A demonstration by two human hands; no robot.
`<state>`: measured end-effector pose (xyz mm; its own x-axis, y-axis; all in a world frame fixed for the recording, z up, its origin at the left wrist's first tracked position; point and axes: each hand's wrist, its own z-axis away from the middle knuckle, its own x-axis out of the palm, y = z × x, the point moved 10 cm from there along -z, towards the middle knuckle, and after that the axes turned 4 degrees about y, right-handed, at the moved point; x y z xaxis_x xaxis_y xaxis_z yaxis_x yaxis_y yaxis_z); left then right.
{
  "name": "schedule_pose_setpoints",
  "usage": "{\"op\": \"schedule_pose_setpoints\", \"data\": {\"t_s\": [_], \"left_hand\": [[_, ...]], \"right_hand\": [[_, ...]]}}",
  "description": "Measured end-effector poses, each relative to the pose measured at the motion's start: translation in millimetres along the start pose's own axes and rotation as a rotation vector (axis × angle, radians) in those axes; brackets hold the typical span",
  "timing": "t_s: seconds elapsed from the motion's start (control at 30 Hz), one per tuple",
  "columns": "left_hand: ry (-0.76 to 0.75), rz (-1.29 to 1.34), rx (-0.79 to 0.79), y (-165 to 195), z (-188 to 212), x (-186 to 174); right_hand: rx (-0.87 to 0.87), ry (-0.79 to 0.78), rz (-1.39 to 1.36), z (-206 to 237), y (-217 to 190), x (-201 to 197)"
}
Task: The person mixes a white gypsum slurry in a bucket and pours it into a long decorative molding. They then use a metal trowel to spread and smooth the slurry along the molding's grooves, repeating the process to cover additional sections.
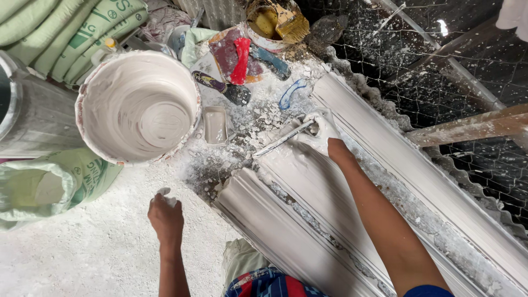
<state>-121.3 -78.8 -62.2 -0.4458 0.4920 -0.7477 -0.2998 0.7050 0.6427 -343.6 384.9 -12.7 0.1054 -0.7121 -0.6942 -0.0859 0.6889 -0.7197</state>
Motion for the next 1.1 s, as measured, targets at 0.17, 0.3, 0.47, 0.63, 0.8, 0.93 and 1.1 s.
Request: {"op": "schedule_pose_setpoints", "data": {"t_s": [0.17,0.3,0.47,0.63,0.8,0.93,1.1], "left_hand": [[0.016,-0.049,0.010,-26.4,8.8,-4.3],[0.026,0.027,-0.040,-35.1,2.7,18.4],[-0.015,-0.056,0.120,-17.7,-3.4,30.3],[-0.136,-0.093,-0.133,-31.3,-7.2,37.7],[-0.217,0.061,-0.170,-21.1,-9.3,37.3],[-0.158,0.008,0.167,33.3,-6.8,19.6],[-0.401,0.152,-0.027,83.3,13.8,41.5]], "right_hand": [[0.081,-0.043,-0.021,2.9,1.9,8.6],[0.008,-0.021,-0.018,4.0,-8.3,11.1],[0.022,-0.021,0.010,9.5,-9.6,11.8],[0.077,-0.016,-0.018,13.2,-12.1,5.4],[0.087,-0.040,-0.018,11.9,-15.9,5.9],[0.128,-0.070,-0.013,12.5,-10.6,9.9],[0.076,-0.103,0.096,12.1,-19.5,9.6]]}}
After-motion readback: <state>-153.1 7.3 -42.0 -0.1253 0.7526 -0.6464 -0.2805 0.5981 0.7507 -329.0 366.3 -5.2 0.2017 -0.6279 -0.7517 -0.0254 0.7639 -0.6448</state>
